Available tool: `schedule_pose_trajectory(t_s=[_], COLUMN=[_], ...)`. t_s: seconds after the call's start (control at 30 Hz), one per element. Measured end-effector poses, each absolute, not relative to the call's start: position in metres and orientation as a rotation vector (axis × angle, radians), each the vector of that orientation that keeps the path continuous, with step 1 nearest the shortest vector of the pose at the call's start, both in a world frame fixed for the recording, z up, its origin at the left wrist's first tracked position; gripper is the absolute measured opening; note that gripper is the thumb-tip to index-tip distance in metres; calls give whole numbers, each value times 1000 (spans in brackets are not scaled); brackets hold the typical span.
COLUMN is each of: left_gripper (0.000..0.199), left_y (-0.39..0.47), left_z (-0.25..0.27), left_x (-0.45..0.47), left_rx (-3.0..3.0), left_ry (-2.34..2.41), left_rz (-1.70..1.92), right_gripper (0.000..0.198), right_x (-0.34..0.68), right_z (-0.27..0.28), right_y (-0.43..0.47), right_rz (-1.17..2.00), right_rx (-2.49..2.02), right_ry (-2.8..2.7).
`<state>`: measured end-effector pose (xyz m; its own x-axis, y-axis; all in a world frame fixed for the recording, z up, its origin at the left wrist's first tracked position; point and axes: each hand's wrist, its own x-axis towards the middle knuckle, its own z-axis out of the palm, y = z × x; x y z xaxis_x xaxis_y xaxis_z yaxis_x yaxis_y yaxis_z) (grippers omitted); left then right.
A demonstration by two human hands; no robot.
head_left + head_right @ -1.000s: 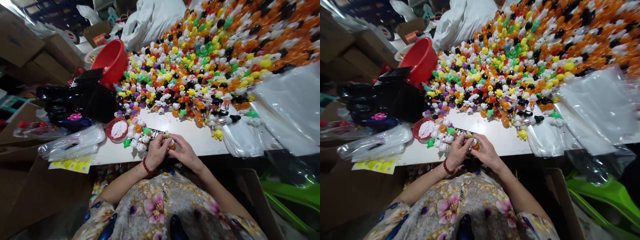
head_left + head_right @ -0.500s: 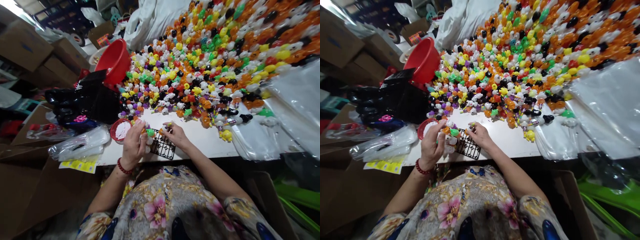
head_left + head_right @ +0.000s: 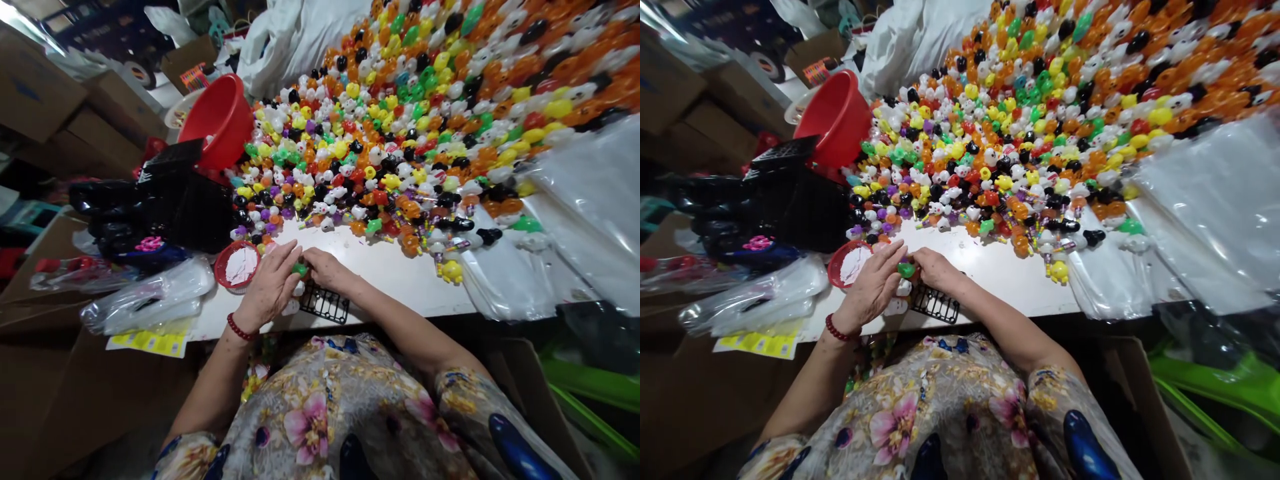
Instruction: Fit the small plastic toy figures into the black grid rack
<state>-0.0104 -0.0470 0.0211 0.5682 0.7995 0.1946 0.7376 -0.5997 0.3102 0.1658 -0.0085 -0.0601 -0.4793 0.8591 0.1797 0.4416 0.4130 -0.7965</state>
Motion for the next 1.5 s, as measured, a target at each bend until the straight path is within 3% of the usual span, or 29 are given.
schedule_pose_trajectory(t_s=[0.17, 0.27, 0.53, 0.8, 1.03, 1.3, 1.5], left_gripper=[48, 46, 48, 47, 47, 46, 44], left_y=[-44, -44, -44, -44, -43, -44, -44], left_z=[14, 12, 13, 9, 9, 9, 9], left_x=[-13, -12, -9, -8, -8, -9, -9], left_rx=[2719, 2732, 2754, 2787, 2792, 2793, 2773], left_ry=[1236, 1249, 1258, 1260, 1274, 1284, 1287], left_rz=[416, 432, 452, 506, 476, 484, 470], right_gripper=[27, 31, 27, 28, 19, 4, 7], right_x=[166, 186, 280, 270, 238, 197, 171], right_z=[-63, -62, -67, -67, -76, -68, -69], right_y=[-13, -21, -25, -34, -54, -32, -12], right_rz=[942, 766, 137, 88, 267, 920, 1123], right_rx=[-1034, -1124, -2006, -2061, -1844, -1567, -1479], right_ry=[-2083, -2028, -1881, -1987, -2000, -1709, -1564])
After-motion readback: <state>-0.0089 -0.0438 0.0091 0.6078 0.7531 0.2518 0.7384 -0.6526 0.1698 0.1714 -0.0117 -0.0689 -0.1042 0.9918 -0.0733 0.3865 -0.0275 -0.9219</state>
